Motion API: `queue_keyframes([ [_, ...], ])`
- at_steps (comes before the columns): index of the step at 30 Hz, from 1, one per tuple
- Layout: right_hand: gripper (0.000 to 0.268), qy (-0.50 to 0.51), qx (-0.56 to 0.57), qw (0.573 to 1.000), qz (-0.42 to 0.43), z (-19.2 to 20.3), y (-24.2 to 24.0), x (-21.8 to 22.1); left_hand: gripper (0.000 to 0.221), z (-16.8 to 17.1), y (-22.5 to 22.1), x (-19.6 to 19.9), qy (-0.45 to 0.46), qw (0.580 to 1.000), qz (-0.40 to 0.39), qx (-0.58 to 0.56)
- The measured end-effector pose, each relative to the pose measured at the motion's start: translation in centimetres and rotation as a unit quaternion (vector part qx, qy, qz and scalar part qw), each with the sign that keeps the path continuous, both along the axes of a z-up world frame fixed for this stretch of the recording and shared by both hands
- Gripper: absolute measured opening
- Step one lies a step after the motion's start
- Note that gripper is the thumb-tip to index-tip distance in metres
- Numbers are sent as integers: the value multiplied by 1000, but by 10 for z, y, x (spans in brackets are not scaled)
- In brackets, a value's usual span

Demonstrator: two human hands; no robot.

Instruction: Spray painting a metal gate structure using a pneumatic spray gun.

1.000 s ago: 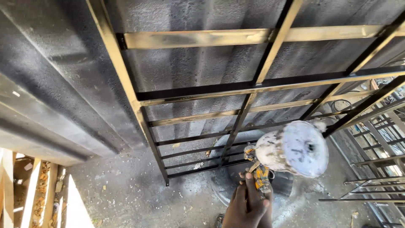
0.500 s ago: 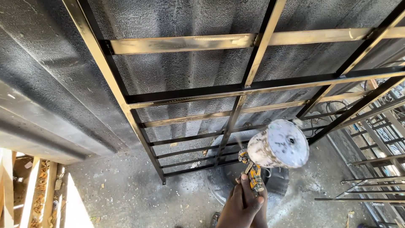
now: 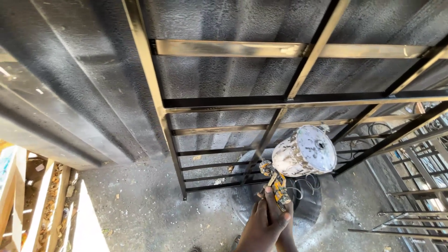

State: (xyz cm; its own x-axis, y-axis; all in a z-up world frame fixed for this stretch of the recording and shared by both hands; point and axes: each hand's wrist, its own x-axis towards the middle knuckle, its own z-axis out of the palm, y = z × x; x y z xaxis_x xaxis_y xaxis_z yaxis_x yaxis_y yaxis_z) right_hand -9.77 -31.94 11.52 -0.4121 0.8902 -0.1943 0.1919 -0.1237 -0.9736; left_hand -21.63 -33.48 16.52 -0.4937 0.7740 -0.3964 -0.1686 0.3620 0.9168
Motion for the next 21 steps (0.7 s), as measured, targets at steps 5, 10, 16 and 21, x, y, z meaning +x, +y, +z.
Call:
queue_keyframes([
  [5,24,17,-102,995,14,36,41,-116,107,-6,-24,-17,10,999,42,-4],
  [10,19,76,-191,977,57,19,13,-143,115,-17,-53,-35,22,994,97,-42],
  [16,20,116,-316,939,71,5,-22,-173,119,-10,-86,-53,6,983,172,-64],
  [21,21,103,-261,954,106,19,-31,-171,118,8,-96,-57,-15,982,173,-73],
])
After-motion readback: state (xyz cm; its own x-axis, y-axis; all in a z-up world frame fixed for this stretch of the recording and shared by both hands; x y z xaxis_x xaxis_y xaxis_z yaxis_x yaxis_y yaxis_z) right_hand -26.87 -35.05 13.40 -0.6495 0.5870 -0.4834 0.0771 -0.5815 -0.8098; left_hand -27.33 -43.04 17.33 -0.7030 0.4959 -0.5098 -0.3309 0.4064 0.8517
